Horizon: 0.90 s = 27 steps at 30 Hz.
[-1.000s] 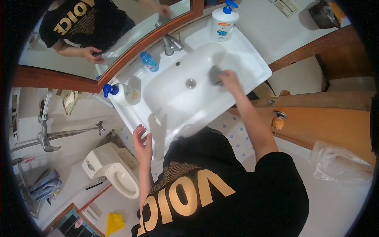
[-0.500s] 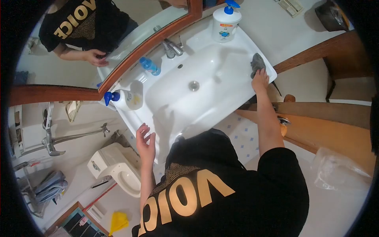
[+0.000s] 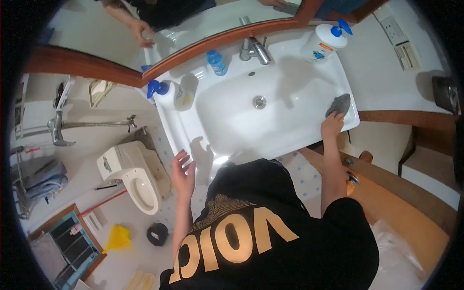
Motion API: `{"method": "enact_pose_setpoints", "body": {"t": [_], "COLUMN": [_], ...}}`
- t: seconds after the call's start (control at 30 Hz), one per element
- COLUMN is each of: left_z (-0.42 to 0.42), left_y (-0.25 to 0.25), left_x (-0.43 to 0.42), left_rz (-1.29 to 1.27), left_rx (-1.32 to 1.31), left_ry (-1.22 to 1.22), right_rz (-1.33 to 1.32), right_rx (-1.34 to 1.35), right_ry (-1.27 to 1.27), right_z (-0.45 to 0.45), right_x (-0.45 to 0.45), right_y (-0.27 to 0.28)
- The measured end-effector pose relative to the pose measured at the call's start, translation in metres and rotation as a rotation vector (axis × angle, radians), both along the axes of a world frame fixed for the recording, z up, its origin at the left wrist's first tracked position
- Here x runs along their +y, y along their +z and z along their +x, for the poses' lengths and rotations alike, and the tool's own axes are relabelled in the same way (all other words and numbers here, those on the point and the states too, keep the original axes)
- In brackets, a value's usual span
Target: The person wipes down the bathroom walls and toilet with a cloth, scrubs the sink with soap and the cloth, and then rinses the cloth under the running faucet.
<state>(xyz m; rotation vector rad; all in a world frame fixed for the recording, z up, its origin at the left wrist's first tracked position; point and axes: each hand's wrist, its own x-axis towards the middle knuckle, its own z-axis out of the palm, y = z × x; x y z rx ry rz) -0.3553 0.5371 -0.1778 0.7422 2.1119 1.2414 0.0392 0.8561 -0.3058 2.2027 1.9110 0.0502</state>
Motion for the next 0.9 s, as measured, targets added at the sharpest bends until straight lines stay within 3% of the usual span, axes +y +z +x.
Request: {"method": "enact_pose_setpoints", "body": {"t": [0.23,0.33,0.4,0.5,0.57,0.6,0.67,0.9], "left_z": [0.006,0.002,-0.003,-0.012,-0.02,-0.023,-0.028,-0.032], "left_y": [0.005,0.013,0.013,0.014,0.01,0.009,0.013,0.017], "left_x": [0.015,0.022,0.022,0.013,0.003,-0.003,-0.014,-0.05], "left_rz": [-0.035,-0.005,0.017,0.056,0.067,0.077,0.067,0.046], "left_rx": [0.042,0.08,0.094,0.086,0.091,0.099,0.113,0.1], "left_ry": [-0.065,-0.084,-0.066,0.021,0.064,0.086,0.107,0.203], "right_rz": [0.207,0.196,0.187,-0.03,-0.049,-0.058,-0.105,-0.509], "right_rx": [0.199,0.303,0.278,0.118,0.429,0.43,0.694,1.039], "right_ry": [0.452,0.436,0.453,0.652,0.753,0.77,0.952,1.253], "right_z": [-0.007,-0.007,-0.01,-0.012,-0.031,-0.039,-0.059,-0.159], "right_x": [0.016,0.023,0.006,-0.028,-0.054,-0.066,-0.091,-0.147], "right_y": [-0.022,-0.019,-0.012,-0.008,0.0,-0.001,0.0,0.028]}}
